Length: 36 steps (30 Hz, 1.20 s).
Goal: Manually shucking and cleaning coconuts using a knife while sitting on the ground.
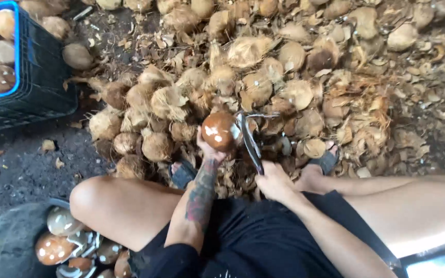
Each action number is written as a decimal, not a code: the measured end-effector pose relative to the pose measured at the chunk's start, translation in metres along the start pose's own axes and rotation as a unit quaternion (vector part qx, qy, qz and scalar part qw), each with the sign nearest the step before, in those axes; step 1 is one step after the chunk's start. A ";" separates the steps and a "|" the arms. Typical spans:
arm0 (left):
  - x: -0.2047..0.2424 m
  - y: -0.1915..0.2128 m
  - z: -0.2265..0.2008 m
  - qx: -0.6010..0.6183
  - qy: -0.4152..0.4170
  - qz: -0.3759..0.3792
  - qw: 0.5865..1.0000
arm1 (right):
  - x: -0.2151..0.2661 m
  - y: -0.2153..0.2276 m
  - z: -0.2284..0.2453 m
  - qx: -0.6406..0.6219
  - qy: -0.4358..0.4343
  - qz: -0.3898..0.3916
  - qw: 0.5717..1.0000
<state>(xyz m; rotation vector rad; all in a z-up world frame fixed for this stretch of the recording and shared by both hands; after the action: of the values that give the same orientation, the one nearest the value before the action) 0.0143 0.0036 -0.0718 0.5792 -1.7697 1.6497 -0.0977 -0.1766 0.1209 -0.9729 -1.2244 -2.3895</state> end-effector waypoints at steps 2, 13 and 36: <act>0.019 0.026 0.004 -0.017 0.013 -0.020 1.000 | 0.015 0.008 0.012 -0.005 0.005 0.002 1.000; 0.069 -0.090 0.001 0.039 0.039 0.050 0.997 | 0.015 0.035 0.011 -0.020 0.112 -0.068 0.991; 0.497 0.072 -0.354 -0.009 -0.458 0.374 0.806 | 0.197 -0.075 0.344 0.083 0.478 0.574 0.660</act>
<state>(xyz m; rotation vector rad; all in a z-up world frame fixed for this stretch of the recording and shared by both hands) -0.3277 0.4142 0.2319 0.8145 -3.0142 2.0132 -0.1310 0.1527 0.3512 -0.1258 -0.1879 -1.2674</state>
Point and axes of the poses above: each hand's wrist, its own x-axis away from the middle knuckle, its own y-axis out of the back of the hand, z = x × y, the point moved 3 cm from there along -x, towards the middle knuckle, and after that the axes turned 11 degrees about x, right-handed, at the moved point
